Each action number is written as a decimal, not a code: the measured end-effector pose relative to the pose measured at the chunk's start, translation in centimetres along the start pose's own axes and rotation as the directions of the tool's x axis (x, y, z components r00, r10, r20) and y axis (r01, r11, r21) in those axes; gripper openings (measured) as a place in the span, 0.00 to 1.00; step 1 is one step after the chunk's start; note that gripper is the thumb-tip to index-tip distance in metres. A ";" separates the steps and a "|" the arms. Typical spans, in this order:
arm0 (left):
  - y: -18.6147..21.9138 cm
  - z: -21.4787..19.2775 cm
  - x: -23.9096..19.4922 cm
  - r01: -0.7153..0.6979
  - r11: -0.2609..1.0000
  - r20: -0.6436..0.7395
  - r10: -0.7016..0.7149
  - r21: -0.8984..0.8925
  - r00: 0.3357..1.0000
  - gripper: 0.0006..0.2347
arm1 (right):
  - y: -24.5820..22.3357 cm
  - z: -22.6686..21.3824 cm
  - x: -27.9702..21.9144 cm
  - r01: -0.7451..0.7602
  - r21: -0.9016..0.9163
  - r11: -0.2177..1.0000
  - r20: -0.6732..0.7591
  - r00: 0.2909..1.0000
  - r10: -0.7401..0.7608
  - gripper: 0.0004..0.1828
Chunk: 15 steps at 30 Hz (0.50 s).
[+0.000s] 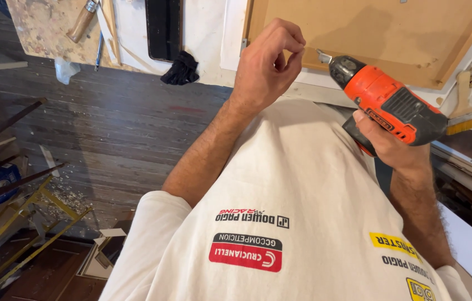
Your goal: Assembling a wooden picture frame by attaching metal corner brackets using a power drill and screws.
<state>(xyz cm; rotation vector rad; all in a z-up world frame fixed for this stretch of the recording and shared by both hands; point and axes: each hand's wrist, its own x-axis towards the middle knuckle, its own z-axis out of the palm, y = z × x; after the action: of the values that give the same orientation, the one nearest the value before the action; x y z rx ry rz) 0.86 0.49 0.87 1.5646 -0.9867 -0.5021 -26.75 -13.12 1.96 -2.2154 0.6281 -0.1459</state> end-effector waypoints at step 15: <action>-1.4 0.1 -1.3 0.129 0.979 -0.011 -0.129 0.161 0.992 0.16 | -0.9 -0.2 1.7 0.026 0.029 0.999 0.047 0.999 -0.028 0.14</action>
<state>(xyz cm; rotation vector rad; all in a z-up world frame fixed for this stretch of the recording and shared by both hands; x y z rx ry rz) 0.50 1.51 -0.75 1.7822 -0.9482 -0.5213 -24.93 -13.59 2.61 -2.1945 0.5672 -0.1149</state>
